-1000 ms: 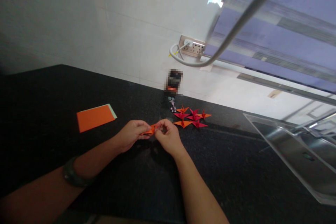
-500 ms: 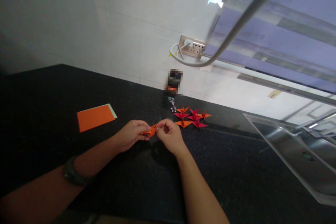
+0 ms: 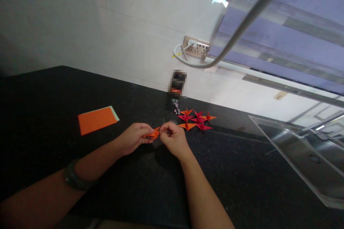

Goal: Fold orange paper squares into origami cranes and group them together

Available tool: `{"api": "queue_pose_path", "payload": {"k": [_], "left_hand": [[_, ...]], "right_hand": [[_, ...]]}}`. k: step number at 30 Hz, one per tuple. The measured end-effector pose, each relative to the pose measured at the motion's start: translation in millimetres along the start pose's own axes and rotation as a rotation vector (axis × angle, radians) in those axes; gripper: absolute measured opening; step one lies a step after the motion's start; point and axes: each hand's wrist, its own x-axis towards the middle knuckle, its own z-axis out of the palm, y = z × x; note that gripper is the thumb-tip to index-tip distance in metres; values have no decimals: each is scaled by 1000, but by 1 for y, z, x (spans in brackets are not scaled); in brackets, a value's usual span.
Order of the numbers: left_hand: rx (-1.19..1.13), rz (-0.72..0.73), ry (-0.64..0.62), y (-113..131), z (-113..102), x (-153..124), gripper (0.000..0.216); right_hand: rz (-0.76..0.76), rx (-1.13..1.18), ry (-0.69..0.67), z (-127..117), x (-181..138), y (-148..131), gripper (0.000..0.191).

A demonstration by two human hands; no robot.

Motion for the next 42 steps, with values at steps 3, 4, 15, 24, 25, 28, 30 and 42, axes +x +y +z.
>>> {"api": "queue_pose_path", "payload": {"k": [3,4,15,24,25,28,30,42], "left_hand": [[-21,3,14,-1,0,0,10],[-21,7,17,-1,0,1,10],[179,123,110,-3,2,2,12],[621,441,207,-10,-6,9,18],[680,474,222,-9,-7,9,19],[783,523,253,-6,-6,7,21],[800,526,261,-4,-5,5,20],[802,622,250,-7,-7,6,17]], "right_hand": [[17,35,2,2,0,-1,3],[34,41,5,3,0,-1,4],[267,150,41,4,4,-3,18],[372,170,140,8,4,-2,18],[378,164,152,9,4,-2,18],[393,174,182,12,4,-2,19],[396,189,202,13,4,-3,19],[426,326,240,17,3,-3,16]]}}
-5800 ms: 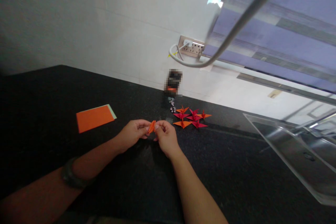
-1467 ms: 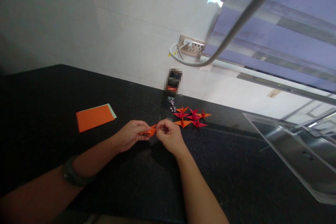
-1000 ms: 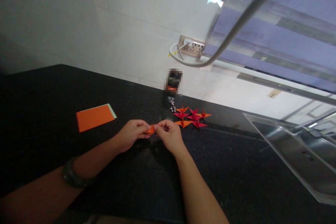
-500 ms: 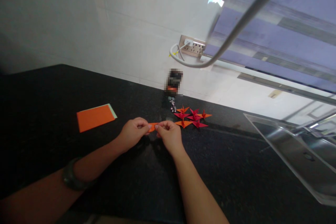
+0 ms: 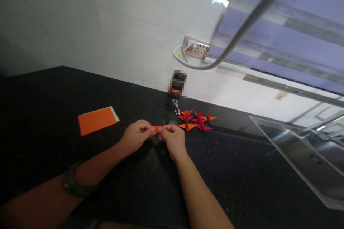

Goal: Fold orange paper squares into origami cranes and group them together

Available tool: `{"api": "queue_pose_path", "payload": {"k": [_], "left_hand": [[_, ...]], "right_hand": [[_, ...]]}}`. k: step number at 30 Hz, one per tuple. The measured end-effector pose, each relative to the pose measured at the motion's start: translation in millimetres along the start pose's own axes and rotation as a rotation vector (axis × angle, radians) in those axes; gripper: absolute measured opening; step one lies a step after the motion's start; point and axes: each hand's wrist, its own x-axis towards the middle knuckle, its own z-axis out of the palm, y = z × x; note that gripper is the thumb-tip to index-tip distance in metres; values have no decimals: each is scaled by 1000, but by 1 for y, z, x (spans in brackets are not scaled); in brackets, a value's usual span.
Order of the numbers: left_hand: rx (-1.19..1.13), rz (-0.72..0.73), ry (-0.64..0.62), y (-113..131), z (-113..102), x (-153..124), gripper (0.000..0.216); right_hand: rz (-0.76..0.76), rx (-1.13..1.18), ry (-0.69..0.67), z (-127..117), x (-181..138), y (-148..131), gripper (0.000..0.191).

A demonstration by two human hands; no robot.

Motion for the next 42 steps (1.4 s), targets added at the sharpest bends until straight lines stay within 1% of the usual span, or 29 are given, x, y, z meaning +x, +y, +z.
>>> {"api": "queue_pose_path", "payload": {"k": [4,7,10,16,24,26,30,32,33,36,38,42], "left_hand": [[19,47,13,2,0,0,18],[25,66,16,3,0,-1,18],[21,67,18,3,1,-1,19],[-4,45,25,3,1,-2,18],[16,31,20,6,0,-2,17],[14,36,18,6,0,-2,17],[-16,55,20,4,1,-1,17],[-60,17,-5,2,1,-1,17],[-104,-28,-27,1,2,-1,17],[-314,-218,-110,-2,4,0,17],[-453,-309,-136,-2,4,0,16],[-610,-393,-138,2,4,0,12]], "right_hand": [[97,164,-1,1,1,0,19],[134,240,-15,1,1,0,22],[159,261,-22,-1,0,-2,25],[192,247,-63,-3,0,-4,20],[151,206,-58,-4,3,1,20],[112,171,-54,-4,3,2,20],[12,31,-55,-4,2,1,17],[-9,-22,-46,-4,1,0,17],[-12,-36,-34,-4,2,0,17],[-6,-46,-6,-4,3,0,19],[-9,-35,-9,-5,3,0,22],[-15,-35,-53,-5,3,1,27]]}}
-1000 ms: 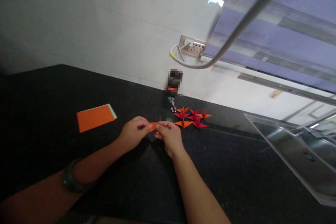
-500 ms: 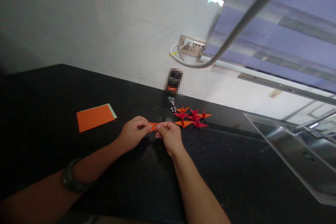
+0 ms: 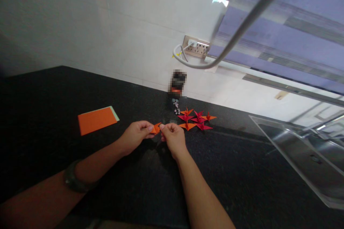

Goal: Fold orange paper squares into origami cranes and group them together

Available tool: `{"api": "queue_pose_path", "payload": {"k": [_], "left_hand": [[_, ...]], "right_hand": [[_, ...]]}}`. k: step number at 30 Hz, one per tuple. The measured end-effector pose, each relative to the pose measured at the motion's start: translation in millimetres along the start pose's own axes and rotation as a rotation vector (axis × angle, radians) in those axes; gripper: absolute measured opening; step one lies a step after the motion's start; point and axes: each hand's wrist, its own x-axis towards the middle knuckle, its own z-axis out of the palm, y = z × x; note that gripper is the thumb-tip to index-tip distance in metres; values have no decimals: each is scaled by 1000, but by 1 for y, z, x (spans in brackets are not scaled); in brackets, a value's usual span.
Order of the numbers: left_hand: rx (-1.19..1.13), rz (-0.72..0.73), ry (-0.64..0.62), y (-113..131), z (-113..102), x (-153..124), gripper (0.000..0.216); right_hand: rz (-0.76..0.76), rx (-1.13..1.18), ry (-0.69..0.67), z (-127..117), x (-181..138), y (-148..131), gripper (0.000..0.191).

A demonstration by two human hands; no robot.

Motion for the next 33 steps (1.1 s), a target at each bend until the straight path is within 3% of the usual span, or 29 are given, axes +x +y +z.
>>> {"api": "queue_pose_path", "payload": {"k": [4,9,13,17,19,22,33], "left_hand": [[-65,-59,-23,4,2,-1,12],[-79,-111,29,8,3,-1,14],[-64,-101,76,9,2,0,17],[-47,-91,85,9,2,-1,16],[-45,-83,83,9,2,-2,15],[-54,-79,84,9,3,-2,15],[-1,-76,94,8,3,-1,16]], "right_hand": [[-8,-8,-29,-2,1,0,28],[-101,-162,56,-13,5,-5,26],[-263,-459,193,-31,6,-21,25],[-407,-872,478,-62,6,-38,25],[-354,-1006,605,-80,7,-41,26],[-219,-1129,694,-104,11,-39,28],[123,-1238,673,-130,23,-14,28]]}}
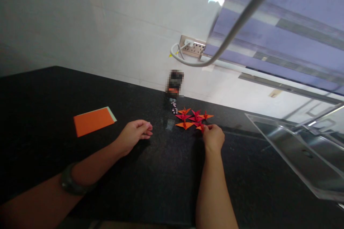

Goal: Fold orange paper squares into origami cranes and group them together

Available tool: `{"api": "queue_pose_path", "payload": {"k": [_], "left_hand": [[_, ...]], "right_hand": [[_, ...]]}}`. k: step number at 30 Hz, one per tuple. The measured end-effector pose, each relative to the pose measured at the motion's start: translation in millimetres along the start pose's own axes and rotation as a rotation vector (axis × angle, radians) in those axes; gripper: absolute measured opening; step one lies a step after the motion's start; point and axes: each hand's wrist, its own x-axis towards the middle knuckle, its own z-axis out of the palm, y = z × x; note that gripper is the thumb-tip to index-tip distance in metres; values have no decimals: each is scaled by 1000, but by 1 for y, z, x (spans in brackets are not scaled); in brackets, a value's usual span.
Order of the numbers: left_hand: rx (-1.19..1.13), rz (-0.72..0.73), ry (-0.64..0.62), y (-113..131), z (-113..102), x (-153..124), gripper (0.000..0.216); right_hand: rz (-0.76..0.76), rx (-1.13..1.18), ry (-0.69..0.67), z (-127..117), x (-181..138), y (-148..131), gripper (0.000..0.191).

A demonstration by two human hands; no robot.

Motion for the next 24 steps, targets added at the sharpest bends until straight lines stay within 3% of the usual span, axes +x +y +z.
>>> {"api": "queue_pose_path", "payload": {"k": [6,24], "left_hand": [[18,-3,13,0,-1,1,16],[32,8,5,1,-1,2,16]], "right_hand": [[30,36,-61,3,4,6,29],[-5,38,-67,-5,1,4,25]]}}
